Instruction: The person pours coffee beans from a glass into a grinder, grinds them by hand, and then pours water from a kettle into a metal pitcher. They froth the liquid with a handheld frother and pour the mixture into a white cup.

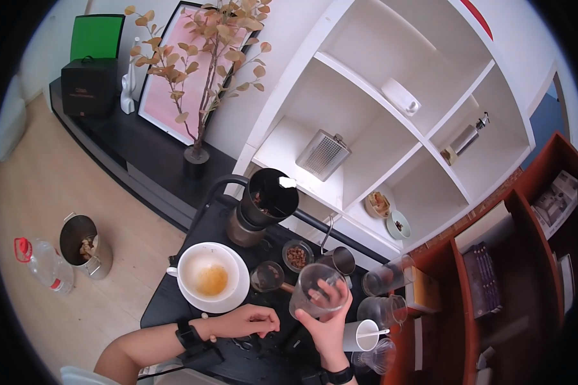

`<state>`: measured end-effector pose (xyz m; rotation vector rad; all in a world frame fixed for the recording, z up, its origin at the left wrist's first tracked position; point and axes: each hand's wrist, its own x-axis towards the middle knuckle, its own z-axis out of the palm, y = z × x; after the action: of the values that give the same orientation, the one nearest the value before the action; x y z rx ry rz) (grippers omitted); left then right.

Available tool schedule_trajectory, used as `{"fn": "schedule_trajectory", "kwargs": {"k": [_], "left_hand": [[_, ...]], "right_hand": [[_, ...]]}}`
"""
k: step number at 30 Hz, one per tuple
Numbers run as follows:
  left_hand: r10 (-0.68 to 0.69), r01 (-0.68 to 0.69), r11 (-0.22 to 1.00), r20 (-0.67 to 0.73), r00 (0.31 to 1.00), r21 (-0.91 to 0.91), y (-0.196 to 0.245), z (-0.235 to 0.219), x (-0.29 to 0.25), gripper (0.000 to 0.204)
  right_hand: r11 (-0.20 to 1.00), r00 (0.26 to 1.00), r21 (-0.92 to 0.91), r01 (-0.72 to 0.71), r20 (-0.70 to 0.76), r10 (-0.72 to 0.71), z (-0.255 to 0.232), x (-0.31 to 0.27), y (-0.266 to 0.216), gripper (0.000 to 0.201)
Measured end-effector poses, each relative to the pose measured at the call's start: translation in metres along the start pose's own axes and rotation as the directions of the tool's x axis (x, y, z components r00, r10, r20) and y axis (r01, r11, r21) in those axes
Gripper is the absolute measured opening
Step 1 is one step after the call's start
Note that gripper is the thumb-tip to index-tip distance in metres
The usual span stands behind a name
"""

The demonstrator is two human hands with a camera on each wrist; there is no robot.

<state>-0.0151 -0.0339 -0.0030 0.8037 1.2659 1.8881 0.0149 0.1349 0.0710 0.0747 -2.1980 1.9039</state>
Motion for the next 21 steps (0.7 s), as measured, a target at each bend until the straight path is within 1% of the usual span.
{"fn": "schedule_trajectory", "kwargs": {"k": [1, 3, 5, 6, 7, 9, 10, 11, 12, 13, 18, 20, 21], "left_hand": [[0.000, 0.000, 1.000, 0.006, 1.000, -0.005, 0.000, -0.001, 0.000, 0.017], [-0.020, 0.020, 1.000, -0.003, 1.000, -0.012, 0.001, -0.001, -0.001, 0.016], [-0.028, 0.028, 0.999, -0.001, 1.000, -0.021, 0.002, 0.001, -0.001, 0.015], [-0.022, 0.022, 1.000, -0.018, 1.000, -0.020, 0.003, 0.001, -0.001, 0.015], [-0.017, 0.016, 1.000, -0.037, 0.999, -0.019, 0.004, 0.002, -0.002, 0.015], [-0.026, 0.025, 0.999, -0.034, 0.999, -0.037, 0.002, 0.001, -0.002, 0.015], [-0.026, 0.023, 0.998, -0.042, 0.999, -0.057, 0.003, 0.001, -0.002, 0.015], [-0.025, 0.021, 0.997, -0.052, 0.998, -0.076, 0.004, 0.001, -0.002, 0.015], [-0.027, 0.023, 0.997, -0.049, 0.998, -0.071, 0.004, 0.000, -0.002, 0.015], [-0.022, 0.018, 0.997, -0.054, 0.998, -0.073, 0.003, -0.001, -0.002, 0.015], [-0.036, 0.032, 0.996, -0.048, 0.998, -0.078, 0.002, -0.001, -0.002, 0.016], [-0.044, 0.043, 0.998, -0.035, 0.998, -0.038, 0.003, 0.000, -0.002, 0.015], [-0.046, 0.045, 0.998, -0.028, 0.999, -0.038, 0.004, 0.001, -0.002, 0.015]], "right_hand": [[0.999, 0.999, 0.012, -0.039, -0.038, 0.039, -0.007, -0.006, 0.005, 0.091], [0.998, 0.997, -0.014, -0.066, -0.050, 0.066, -0.014, -0.017, 0.013, 0.089], [0.997, 0.997, 0.002, -0.073, -0.033, 0.073, -0.015, -0.025, 0.023, 0.084], [0.994, 0.994, 0.012, -0.105, -0.026, 0.105, -0.014, -0.027, 0.026, 0.083], [0.996, 0.996, 0.027, -0.089, -0.007, 0.089, -0.013, -0.029, 0.032, 0.083], [0.998, 0.997, -0.019, -0.068, 0.025, 0.068, -0.008, -0.028, 0.037, 0.084], [0.999, 0.999, -0.020, -0.035, 0.040, 0.036, -0.004, -0.027, 0.035, 0.085], [0.999, 0.999, -0.017, -0.033, 0.035, 0.033, -0.003, -0.027, 0.037, 0.085], [0.986, 0.998, -0.161, 0.030, 0.065, -0.020, -0.004, -0.026, 0.040, 0.084], [0.949, 0.992, -0.300, 0.096, 0.103, -0.068, -0.003, -0.025, 0.043, 0.085], [0.962, 0.993, -0.254, 0.100, 0.083, -0.082, -0.005, -0.027, 0.055, 0.085], [0.938, 0.991, -0.332, 0.105, 0.112, -0.071, -0.008, -0.029, 0.050, 0.086], [0.937, 0.992, -0.334, 0.102, 0.105, -0.071, -0.010, -0.029, 0.048, 0.086]]}}
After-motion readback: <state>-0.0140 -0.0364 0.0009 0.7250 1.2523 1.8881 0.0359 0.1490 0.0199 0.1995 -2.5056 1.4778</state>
